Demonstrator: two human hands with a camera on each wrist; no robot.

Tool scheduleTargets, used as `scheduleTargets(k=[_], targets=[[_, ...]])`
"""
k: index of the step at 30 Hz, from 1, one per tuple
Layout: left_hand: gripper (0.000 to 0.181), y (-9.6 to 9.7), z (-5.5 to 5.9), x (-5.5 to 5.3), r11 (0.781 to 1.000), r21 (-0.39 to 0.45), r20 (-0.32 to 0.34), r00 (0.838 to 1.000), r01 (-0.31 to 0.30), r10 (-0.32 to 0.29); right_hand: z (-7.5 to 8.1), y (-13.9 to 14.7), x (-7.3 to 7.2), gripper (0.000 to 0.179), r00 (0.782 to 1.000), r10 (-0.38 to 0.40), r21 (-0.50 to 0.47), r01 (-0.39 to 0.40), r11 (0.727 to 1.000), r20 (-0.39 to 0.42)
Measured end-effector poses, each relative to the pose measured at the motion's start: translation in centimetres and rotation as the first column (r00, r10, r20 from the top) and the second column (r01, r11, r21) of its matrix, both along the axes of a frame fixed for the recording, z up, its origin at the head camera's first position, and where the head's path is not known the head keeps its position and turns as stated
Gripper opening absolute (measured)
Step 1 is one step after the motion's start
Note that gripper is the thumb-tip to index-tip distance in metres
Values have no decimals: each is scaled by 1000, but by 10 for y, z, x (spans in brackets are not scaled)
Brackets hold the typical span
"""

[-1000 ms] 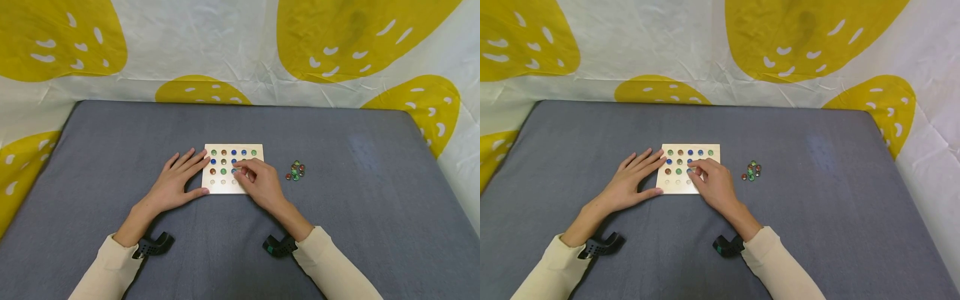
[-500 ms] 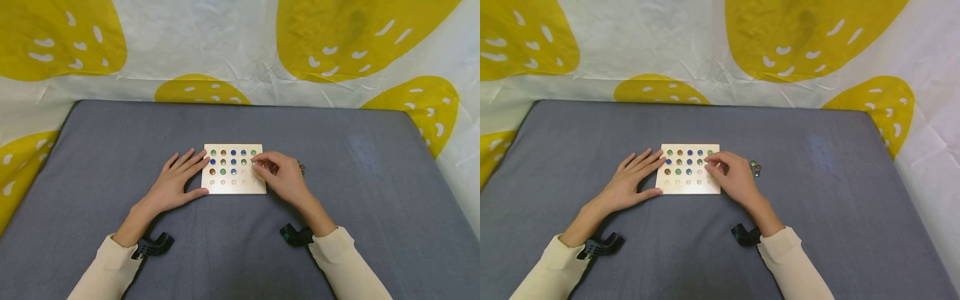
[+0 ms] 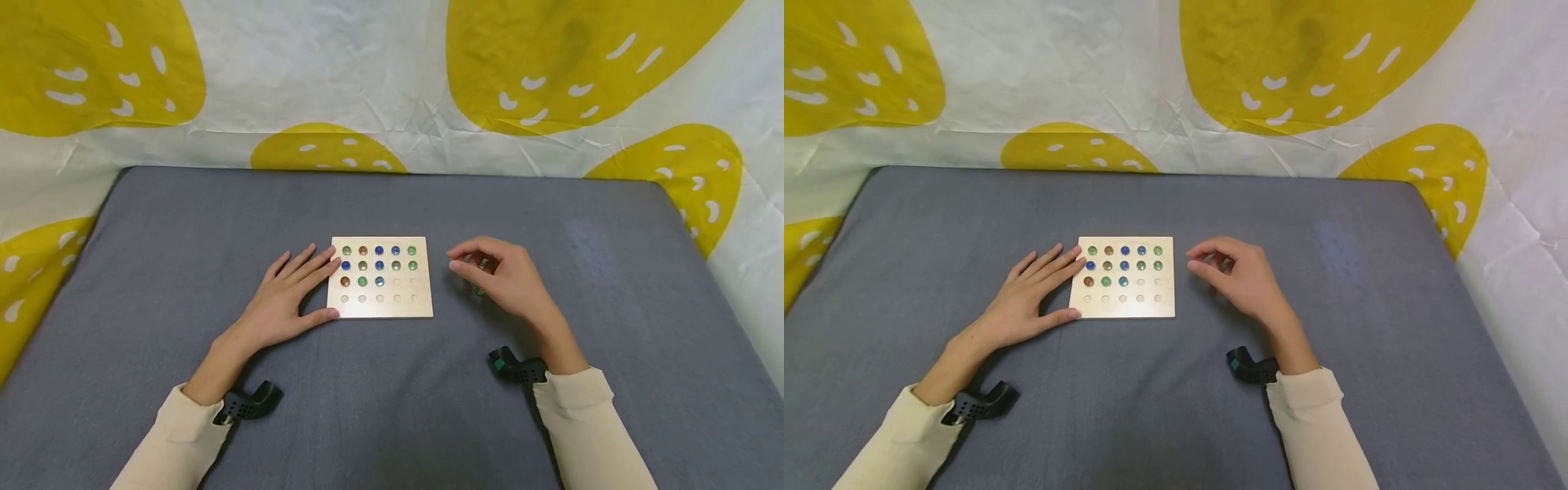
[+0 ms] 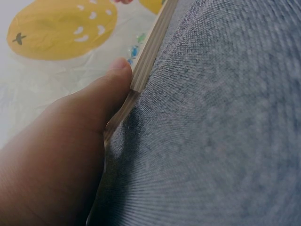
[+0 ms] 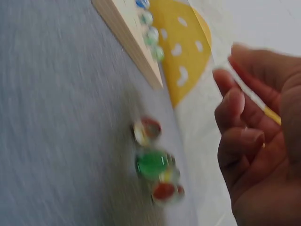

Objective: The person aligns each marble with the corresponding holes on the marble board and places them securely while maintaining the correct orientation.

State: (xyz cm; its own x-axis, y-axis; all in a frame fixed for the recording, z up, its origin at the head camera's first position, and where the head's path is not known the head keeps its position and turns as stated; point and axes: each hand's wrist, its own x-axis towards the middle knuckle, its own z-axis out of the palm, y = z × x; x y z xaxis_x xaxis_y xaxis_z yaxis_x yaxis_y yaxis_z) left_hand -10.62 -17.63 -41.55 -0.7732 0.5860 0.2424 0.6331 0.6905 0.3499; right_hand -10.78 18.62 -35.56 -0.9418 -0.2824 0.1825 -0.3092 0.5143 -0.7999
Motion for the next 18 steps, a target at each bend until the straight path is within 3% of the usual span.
scheduleTargets(k=[4,8,18], targets=[[79,0,0,0,1000,-1,-1,1000,-2,2,15,7,6,13,1000,19,27,-18,999,-25],[79,0,0,0,1000,-1,0,1000,-3,3,27,12,10,12,1000,12,42,-12,999,12],[79,-1,-1,0,1000,1,-2,1000,-1,1,18,23,7,16,985,142,65,-149,987,100]])
